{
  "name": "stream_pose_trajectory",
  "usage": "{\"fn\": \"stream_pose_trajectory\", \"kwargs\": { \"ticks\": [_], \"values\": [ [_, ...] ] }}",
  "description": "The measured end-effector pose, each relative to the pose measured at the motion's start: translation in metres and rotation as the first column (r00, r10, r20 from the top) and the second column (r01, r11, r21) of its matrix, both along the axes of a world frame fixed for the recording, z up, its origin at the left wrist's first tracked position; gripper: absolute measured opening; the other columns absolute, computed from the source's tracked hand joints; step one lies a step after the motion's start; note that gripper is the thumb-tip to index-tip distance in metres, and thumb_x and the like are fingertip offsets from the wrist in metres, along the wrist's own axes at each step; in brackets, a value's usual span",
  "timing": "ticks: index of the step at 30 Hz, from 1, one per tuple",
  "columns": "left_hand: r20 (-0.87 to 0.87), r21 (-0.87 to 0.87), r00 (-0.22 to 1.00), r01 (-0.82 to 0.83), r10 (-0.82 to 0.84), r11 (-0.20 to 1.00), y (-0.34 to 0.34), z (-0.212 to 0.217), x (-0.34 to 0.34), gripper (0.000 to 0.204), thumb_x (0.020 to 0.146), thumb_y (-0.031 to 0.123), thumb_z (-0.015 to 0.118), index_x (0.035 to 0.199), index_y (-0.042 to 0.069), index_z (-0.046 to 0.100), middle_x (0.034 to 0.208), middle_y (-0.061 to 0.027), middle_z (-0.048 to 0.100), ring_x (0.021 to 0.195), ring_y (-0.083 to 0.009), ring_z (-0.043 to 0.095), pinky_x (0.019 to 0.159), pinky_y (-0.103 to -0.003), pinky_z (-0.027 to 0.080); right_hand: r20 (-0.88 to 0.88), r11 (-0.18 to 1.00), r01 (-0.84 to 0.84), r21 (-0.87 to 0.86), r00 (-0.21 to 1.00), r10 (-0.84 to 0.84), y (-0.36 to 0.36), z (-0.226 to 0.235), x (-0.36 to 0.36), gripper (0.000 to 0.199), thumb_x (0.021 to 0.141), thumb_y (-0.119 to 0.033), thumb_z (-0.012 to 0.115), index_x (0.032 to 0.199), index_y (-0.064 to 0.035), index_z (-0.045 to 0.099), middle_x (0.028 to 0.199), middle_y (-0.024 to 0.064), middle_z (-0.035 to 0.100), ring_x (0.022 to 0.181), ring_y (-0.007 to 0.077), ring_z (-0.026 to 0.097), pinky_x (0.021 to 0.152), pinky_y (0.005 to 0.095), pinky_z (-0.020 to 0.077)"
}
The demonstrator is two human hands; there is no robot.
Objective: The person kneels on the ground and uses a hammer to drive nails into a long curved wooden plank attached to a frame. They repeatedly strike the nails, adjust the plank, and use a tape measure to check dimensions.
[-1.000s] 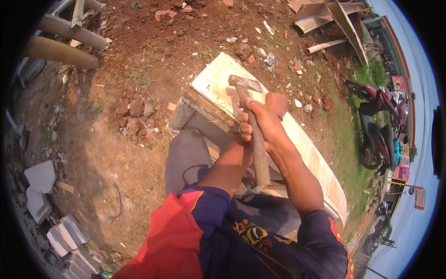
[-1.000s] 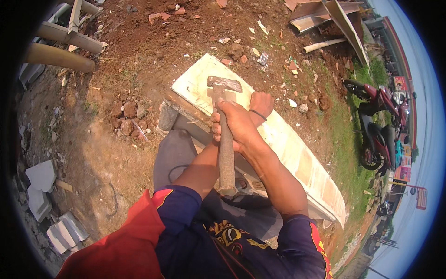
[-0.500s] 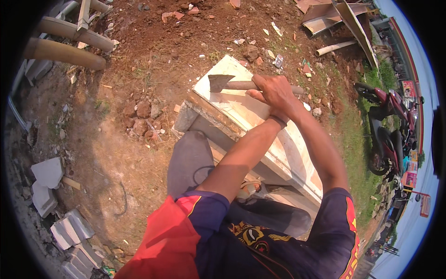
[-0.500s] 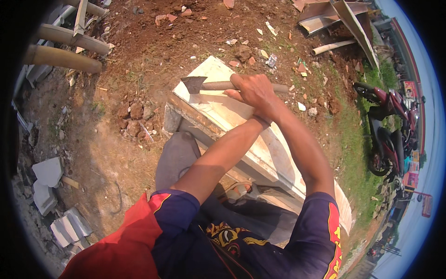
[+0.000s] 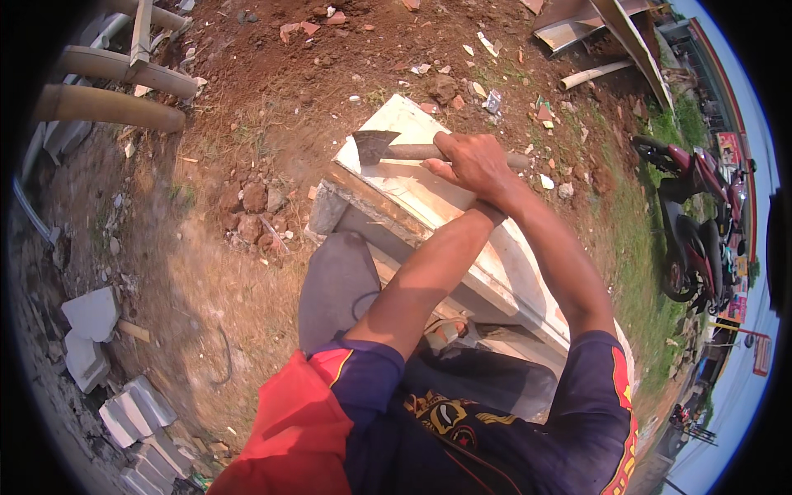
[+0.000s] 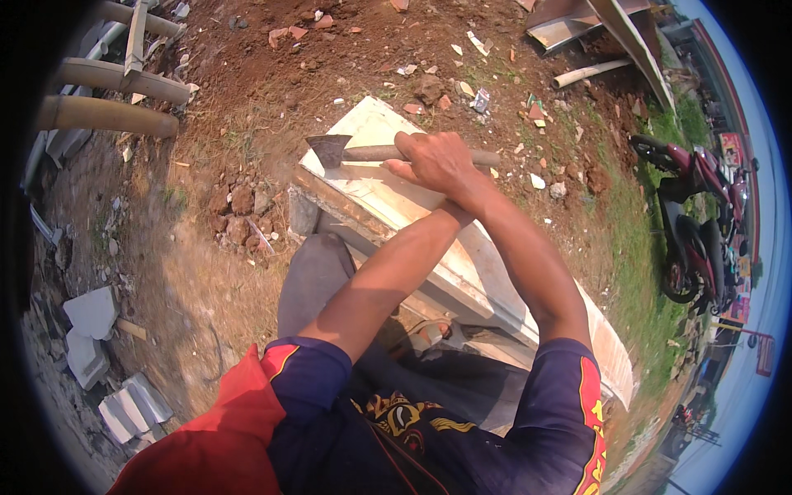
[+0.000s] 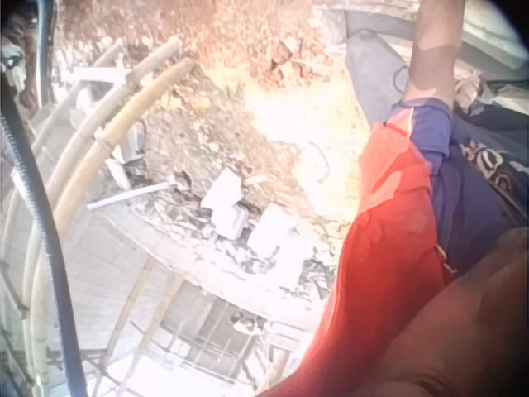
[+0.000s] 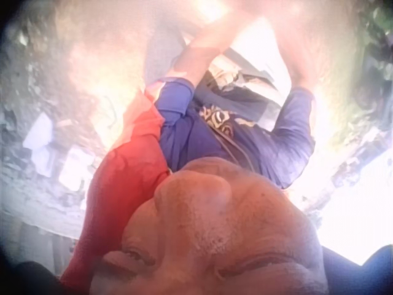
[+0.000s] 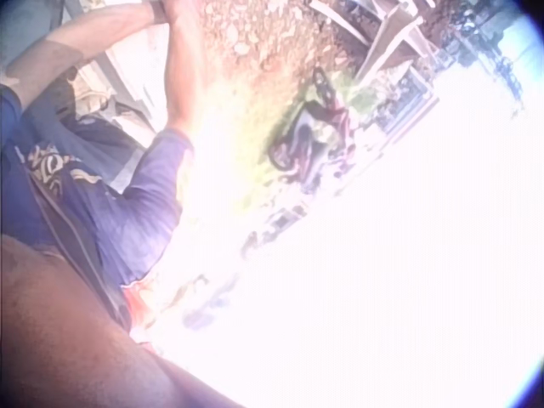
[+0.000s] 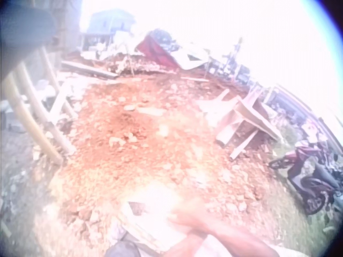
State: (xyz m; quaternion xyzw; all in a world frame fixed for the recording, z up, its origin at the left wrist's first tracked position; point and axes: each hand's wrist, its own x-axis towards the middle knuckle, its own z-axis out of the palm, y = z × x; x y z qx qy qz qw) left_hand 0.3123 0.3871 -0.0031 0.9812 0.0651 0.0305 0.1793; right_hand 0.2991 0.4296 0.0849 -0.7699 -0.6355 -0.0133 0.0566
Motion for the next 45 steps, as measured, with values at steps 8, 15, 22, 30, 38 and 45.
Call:
{"fn": "stream_pose_trajectory", "kwargs": {
  "ticks": [8, 15, 22, 30, 38, 45],
  "values": [
    [-0.004, 0.012, 1.000, 0.006, -0.006, 1.000, 0.000, 0.003, -0.004, 0.019, 0.086, 0.022, 0.059, 0.075, 0.022, 0.074, 0.074, 0.0006, 0.071, 0.075, -0.0182, 0.070, 0.061, -0.036, 0.048, 0.014, 0.984, 0.145, -0.102, 0.989, -0.144, 0.001, 0.022, -0.016, 0.044, 0.087, -0.049, 0.057, 0.083, -0.0055, 0.060, 0.062, 0.0165, 0.063, 0.059, 0.0357, 0.064, 0.053, 0.0478, 0.0489],
    [-0.014, 0.021, 1.000, 0.010, -0.010, 1.000, -0.001, 0.002, -0.006, 0.019, 0.087, 0.023, 0.059, 0.076, 0.022, 0.074, 0.076, 0.0008, 0.072, 0.076, -0.0182, 0.071, 0.061, -0.036, 0.048, -0.018, 0.970, 0.201, -0.134, 0.979, -0.205, 0.001, 0.038, -0.039, 0.044, 0.087, -0.048, 0.058, 0.086, -0.0041, 0.061, 0.063, 0.0183, 0.063, 0.060, 0.0382, 0.064, 0.056, 0.0487, 0.0503],
    [-0.022, 0.050, 0.999, 0.040, -0.039, 0.998, 0.006, -0.001, -0.007, 0.019, 0.088, 0.023, 0.058, 0.078, 0.022, 0.075, 0.078, 0.0010, 0.073, 0.078, -0.0181, 0.071, 0.062, -0.036, 0.049, -0.151, 0.791, 0.610, 0.056, 0.788, -0.597, -0.084, 0.047, -0.043, 0.048, 0.088, -0.048, 0.060, 0.088, -0.0002, 0.060, 0.067, 0.0239, 0.063, 0.068, 0.0431, 0.064, 0.059, 0.0514, 0.0486],
    [0.125, -0.014, 0.991, -0.047, 0.048, 0.999, 0.003, -0.007, -0.002, 0.021, 0.084, 0.019, 0.056, 0.074, 0.016, 0.074, 0.075, -0.0075, 0.071, 0.074, -0.0238, 0.071, 0.061, -0.039, 0.051, -0.247, 0.310, 0.947, -0.085, 0.281, -0.927, -0.229, -0.019, 0.010, 0.051, 0.083, -0.041, 0.066, 0.107, 0.0038, 0.062, 0.086, 0.0263, 0.067, 0.084, 0.0406, 0.066, 0.076, 0.0473, 0.0486],
    [0.152, -0.174, 0.986, -0.033, 0.060, 0.984, 0.012, 0.015, -0.019, 0.032, 0.090, 0.031, 0.053, 0.079, 0.008, 0.073, 0.083, -0.0143, 0.072, 0.075, -0.0259, 0.070, 0.065, -0.038, 0.053, -0.367, 0.431, 0.874, -0.224, 0.335, -0.868, -0.263, -0.064, 0.043, 0.053, 0.080, -0.043, 0.068, 0.108, 0.0010, 0.064, 0.104, 0.0264, 0.066, 0.099, 0.0387, 0.064, 0.086, 0.0465, 0.0466],
    [-0.266, -0.963, 0.930, -0.246, 0.251, -0.110, 0.039, 0.040, -0.187, 0.031, 0.096, 0.036, 0.050, 0.085, 0.008, 0.053, 0.055, 0.0024, 0.039, 0.048, -0.0107, 0.037, 0.046, -0.027, 0.032, -0.293, 0.392, 0.873, -0.291, 0.308, -0.905, -0.264, -0.060, 0.040, 0.052, 0.080, -0.045, 0.067, 0.109, -0.0023, 0.064, 0.106, 0.0238, 0.067, 0.100, 0.0387, 0.064, 0.087, 0.0478, 0.0459]
  ]
}}
